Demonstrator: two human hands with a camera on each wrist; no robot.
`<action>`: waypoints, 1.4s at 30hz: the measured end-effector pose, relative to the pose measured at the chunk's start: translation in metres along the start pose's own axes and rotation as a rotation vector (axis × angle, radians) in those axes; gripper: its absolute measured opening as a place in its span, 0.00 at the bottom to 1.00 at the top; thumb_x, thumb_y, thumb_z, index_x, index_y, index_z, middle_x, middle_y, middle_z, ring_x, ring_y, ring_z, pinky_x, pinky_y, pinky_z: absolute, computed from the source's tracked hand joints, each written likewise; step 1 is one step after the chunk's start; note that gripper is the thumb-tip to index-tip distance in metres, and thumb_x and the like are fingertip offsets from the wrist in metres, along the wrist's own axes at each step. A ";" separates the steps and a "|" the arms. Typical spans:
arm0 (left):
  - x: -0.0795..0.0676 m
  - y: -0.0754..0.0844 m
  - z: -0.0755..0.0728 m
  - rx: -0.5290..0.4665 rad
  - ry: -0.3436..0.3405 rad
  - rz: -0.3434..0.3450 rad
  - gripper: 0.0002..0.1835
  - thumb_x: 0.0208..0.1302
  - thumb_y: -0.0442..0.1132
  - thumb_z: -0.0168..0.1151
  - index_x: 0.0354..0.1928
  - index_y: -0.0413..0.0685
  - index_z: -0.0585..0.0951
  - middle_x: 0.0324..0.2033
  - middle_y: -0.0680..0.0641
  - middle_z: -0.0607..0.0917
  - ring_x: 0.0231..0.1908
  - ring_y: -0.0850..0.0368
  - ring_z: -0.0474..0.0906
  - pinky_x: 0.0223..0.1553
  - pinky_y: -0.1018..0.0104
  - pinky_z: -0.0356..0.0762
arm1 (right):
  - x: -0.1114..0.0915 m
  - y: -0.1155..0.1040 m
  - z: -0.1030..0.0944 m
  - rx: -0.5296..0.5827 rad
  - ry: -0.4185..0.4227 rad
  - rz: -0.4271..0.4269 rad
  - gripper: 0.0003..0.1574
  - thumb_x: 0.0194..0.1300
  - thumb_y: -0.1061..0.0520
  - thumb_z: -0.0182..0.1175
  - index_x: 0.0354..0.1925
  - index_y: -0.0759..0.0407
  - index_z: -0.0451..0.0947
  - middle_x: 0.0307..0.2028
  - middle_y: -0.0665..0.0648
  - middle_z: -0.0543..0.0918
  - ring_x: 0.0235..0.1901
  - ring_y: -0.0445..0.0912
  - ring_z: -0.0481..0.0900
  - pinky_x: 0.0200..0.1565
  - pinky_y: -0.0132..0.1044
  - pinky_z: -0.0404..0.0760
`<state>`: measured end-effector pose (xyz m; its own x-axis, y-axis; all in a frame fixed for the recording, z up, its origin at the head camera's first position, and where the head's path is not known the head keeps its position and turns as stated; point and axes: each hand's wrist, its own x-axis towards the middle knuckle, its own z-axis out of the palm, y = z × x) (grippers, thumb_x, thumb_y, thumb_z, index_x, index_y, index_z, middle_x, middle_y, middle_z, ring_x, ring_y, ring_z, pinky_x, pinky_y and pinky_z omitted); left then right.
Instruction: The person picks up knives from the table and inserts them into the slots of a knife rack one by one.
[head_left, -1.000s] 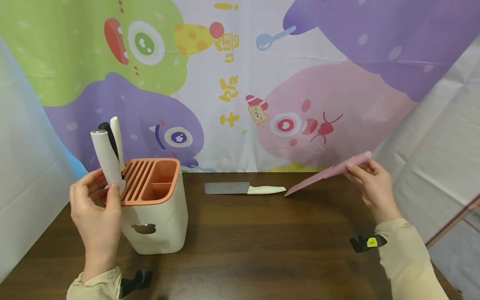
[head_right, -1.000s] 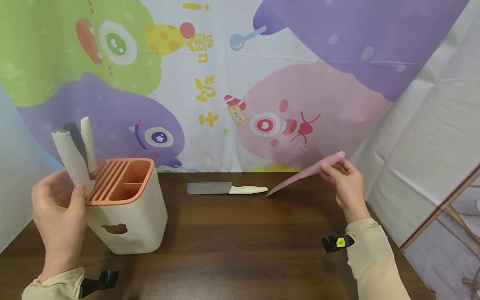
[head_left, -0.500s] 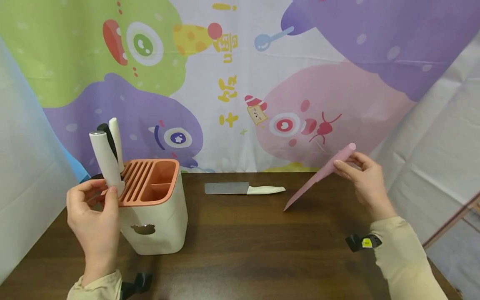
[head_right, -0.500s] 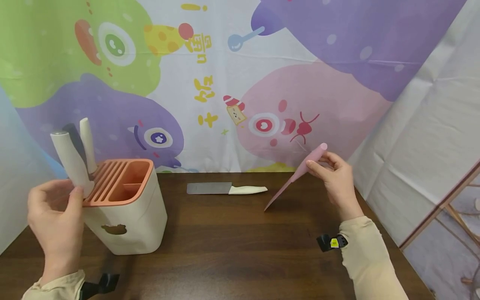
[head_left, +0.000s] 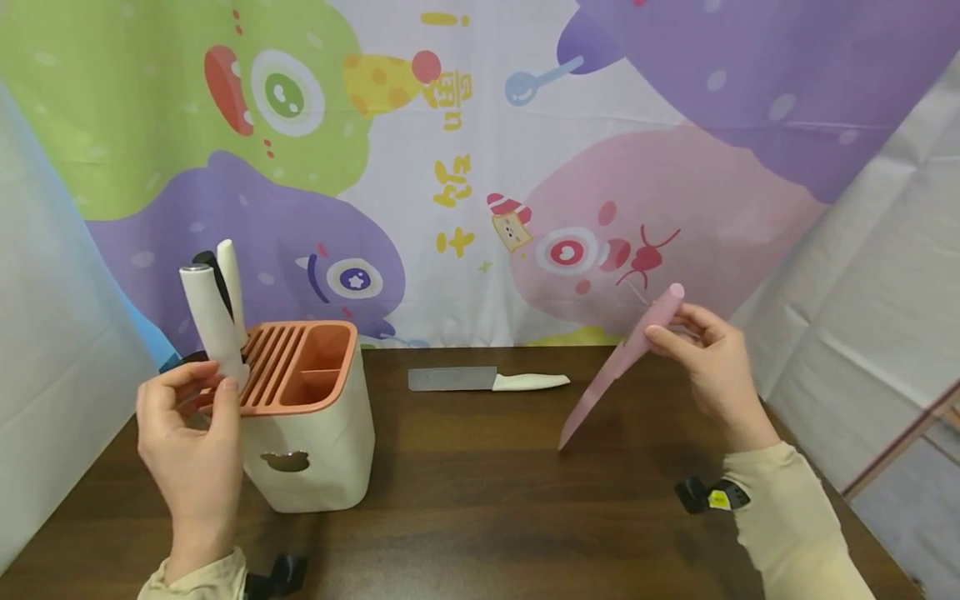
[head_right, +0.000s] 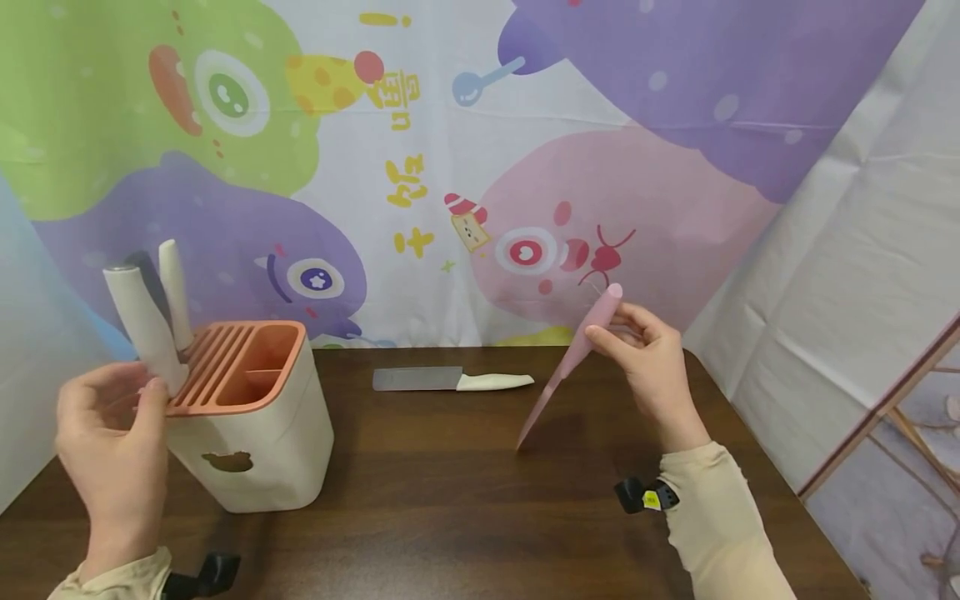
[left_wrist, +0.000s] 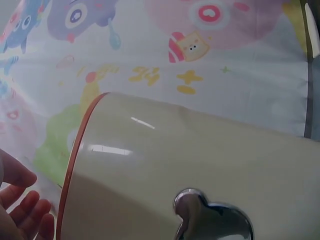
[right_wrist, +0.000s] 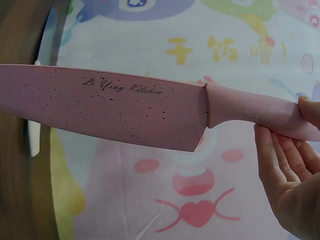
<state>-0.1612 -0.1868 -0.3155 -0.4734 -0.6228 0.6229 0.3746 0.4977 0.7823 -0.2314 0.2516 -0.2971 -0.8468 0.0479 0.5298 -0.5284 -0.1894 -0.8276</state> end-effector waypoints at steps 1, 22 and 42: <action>-0.001 0.001 0.000 0.000 -0.007 0.007 0.10 0.56 0.29 0.59 0.40 0.34 0.78 0.34 0.66 0.71 0.37 0.70 0.72 0.36 0.79 0.67 | -0.001 -0.001 0.002 0.005 0.003 -0.003 0.19 0.54 0.77 0.56 0.39 0.59 0.81 0.30 0.52 0.85 0.32 0.39 0.82 0.35 0.30 0.81; -0.025 0.028 0.016 -0.067 -0.274 0.203 0.06 0.55 0.25 0.59 0.37 0.33 0.79 0.33 0.58 0.75 0.35 0.67 0.71 0.33 0.79 0.69 | -0.020 -0.011 0.049 -0.110 0.039 -0.044 0.19 0.51 0.75 0.60 0.41 0.60 0.81 0.30 0.49 0.84 0.32 0.39 0.82 0.35 0.27 0.79; -0.052 0.045 0.046 -0.209 -0.467 0.306 0.10 0.54 0.25 0.61 0.38 0.43 0.80 0.32 0.48 0.80 0.35 0.65 0.73 0.39 0.76 0.70 | -0.043 -0.005 0.094 0.026 -0.037 -0.131 0.17 0.52 0.66 0.64 0.44 0.61 0.80 0.33 0.51 0.84 0.32 0.41 0.80 0.35 0.28 0.78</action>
<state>-0.1565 -0.1041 -0.3131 -0.6019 -0.1147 0.7903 0.6758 0.4541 0.5806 -0.1862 0.1586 -0.2983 -0.7678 0.0379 0.6396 -0.6319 -0.2093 -0.7462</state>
